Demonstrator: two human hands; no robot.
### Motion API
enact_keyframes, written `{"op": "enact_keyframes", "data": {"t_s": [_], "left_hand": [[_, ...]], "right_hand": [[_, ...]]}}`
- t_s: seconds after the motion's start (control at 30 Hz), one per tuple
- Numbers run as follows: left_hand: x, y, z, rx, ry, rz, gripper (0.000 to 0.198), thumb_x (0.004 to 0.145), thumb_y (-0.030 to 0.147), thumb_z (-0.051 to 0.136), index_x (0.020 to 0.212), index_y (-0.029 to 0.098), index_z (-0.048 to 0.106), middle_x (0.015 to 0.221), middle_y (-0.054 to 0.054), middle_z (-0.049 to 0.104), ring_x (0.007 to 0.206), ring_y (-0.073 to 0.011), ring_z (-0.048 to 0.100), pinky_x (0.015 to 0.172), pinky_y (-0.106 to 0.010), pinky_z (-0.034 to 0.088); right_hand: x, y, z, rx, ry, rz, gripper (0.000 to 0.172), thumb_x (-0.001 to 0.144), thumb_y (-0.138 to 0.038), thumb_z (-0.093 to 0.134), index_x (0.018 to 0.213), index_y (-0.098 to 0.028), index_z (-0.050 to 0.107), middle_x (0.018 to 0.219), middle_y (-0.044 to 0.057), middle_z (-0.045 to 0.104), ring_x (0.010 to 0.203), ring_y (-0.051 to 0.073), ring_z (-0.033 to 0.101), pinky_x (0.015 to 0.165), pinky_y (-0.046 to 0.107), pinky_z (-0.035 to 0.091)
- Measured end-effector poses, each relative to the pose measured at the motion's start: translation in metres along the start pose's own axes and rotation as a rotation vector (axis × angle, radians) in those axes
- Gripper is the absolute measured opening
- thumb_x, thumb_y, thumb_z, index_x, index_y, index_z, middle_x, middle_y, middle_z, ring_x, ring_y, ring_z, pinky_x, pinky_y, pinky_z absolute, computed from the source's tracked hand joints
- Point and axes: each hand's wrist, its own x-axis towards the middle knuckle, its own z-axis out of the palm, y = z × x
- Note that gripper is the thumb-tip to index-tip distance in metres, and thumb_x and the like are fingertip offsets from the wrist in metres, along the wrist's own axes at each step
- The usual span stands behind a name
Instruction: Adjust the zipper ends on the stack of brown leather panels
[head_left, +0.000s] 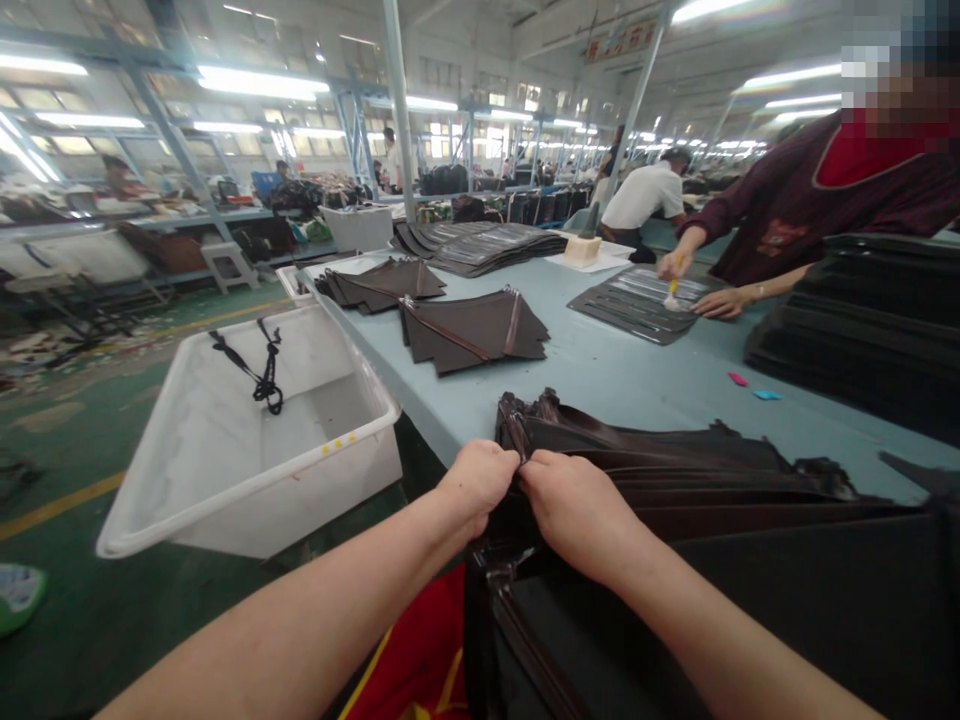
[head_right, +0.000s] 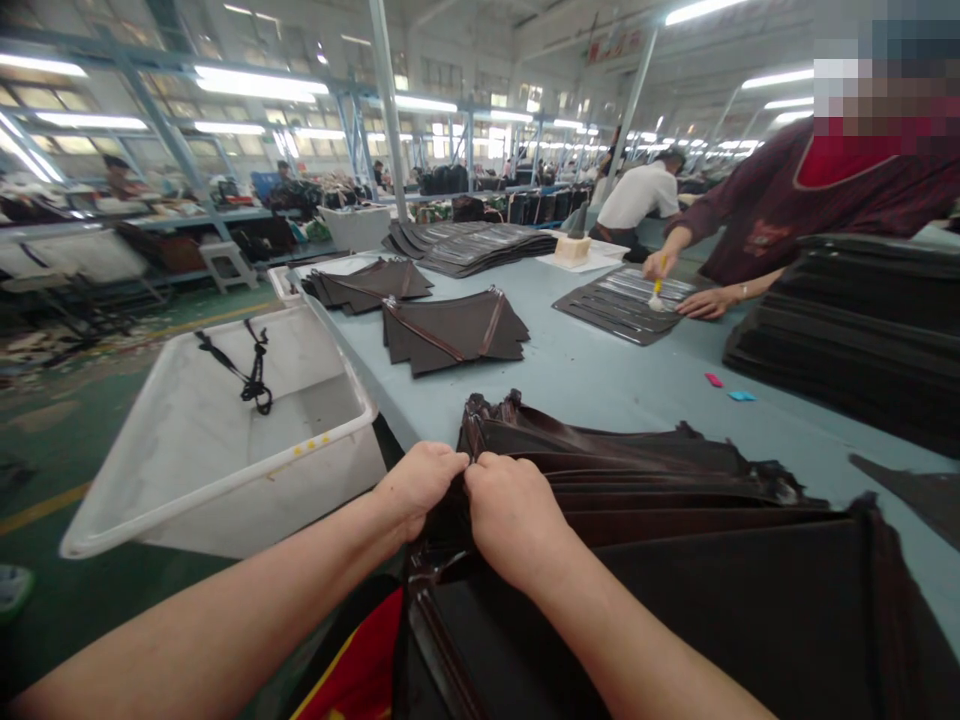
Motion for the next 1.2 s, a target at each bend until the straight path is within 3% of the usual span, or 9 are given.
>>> {"op": "enact_keyframes", "data": {"t_s": [0.13,0.33,0.6,0.77,0.9,1.0,1.07,1.13,1.2], "left_hand": [[-0.002,-0.003,0.001,-0.046,0.000,-0.023,0.022,0.066,0.014,0.052,0.046,0.016,0.046,0.043,0.004,0.042,0.041,-0.0082,0.039,0.041,-0.022,0.026],[0.003,-0.002,-0.006,-0.279,-0.107,-0.197,0.029,0.070,0.039,0.057,0.059,0.012,0.056,0.053,-0.005,0.057,0.046,-0.0157,0.052,0.047,-0.027,0.039],[-0.002,-0.007,-0.009,-0.403,-0.154,-0.145,0.022,0.058,0.029,0.069,0.056,0.012,0.056,0.050,-0.003,0.058,0.045,-0.0138,0.052,0.046,-0.025,0.038],[-0.005,-0.003,-0.009,-0.433,-0.140,-0.278,0.006,0.055,0.011,0.055,0.049,0.013,0.053,0.044,-0.001,0.055,0.042,-0.0136,0.050,0.046,-0.026,0.040],[-0.010,-0.002,-0.010,-0.374,-0.145,-0.149,0.006,0.052,0.007,0.053,0.050,0.013,0.053,0.043,0.001,0.053,0.040,-0.0111,0.049,0.044,-0.022,0.037],[-0.015,-0.005,-0.013,-0.341,-0.202,-0.088,0.004,0.054,0.010,0.056,0.056,0.013,0.054,0.046,0.000,0.055,0.042,-0.0108,0.049,0.044,-0.022,0.036],[-0.019,-0.007,-0.014,-0.325,-0.217,-0.056,0.004,0.055,0.013,0.057,0.059,0.013,0.055,0.050,0.000,0.057,0.044,-0.0111,0.050,0.046,-0.022,0.038],[-0.022,-0.009,-0.014,-0.302,-0.211,-0.001,0.008,0.058,0.017,0.060,0.062,0.013,0.056,0.053,-0.001,0.058,0.047,-0.0108,0.050,0.049,-0.022,0.038],[-0.024,-0.011,-0.014,-0.270,-0.198,0.051,0.012,0.060,0.023,0.062,0.064,0.012,0.057,0.056,0.000,0.057,0.050,-0.0097,0.049,0.051,-0.022,0.037]], "right_hand": [[0.000,-0.001,0.000,-0.006,-0.022,-0.004,0.024,0.084,-0.013,0.036,0.076,-0.018,0.059,0.078,0.004,0.059,0.071,0.016,0.054,0.060,0.028,0.029],[-0.002,-0.002,-0.003,-0.016,-0.074,0.014,0.023,0.082,-0.012,0.039,0.073,-0.017,0.059,0.079,0.004,0.058,0.074,0.016,0.053,0.063,0.027,0.031],[-0.001,0.001,0.000,0.019,-0.044,-0.001,0.026,0.085,-0.014,0.036,0.076,-0.017,0.060,0.080,0.005,0.059,0.074,0.017,0.054,0.065,0.028,0.034],[-0.001,0.000,0.001,0.033,-0.042,-0.006,0.025,0.084,-0.013,0.037,0.075,-0.017,0.061,0.078,0.005,0.058,0.071,0.017,0.054,0.063,0.028,0.035],[-0.004,0.004,0.002,0.165,0.053,-0.004,0.023,0.084,-0.015,0.040,0.075,-0.017,0.062,0.075,0.004,0.059,0.070,0.016,0.054,0.065,0.026,0.037],[-0.004,0.012,-0.002,0.389,0.300,0.078,0.019,0.084,-0.021,0.045,0.076,-0.019,0.062,0.072,0.002,0.060,0.069,0.014,0.054,0.066,0.023,0.038],[-0.002,0.017,-0.005,0.408,0.463,0.120,0.020,0.084,-0.026,0.046,0.075,-0.018,0.062,0.071,0.002,0.059,0.069,0.014,0.054,0.067,0.023,0.038],[0.002,0.019,-0.008,0.332,0.459,0.095,0.022,0.083,-0.032,0.048,0.073,-0.019,0.063,0.074,0.003,0.059,0.074,0.016,0.053,0.070,0.025,0.037],[0.007,0.019,-0.008,0.261,0.280,0.049,0.026,0.082,-0.036,0.049,0.067,-0.020,0.063,0.073,0.003,0.059,0.075,0.017,0.052,0.068,0.026,0.036]]}}
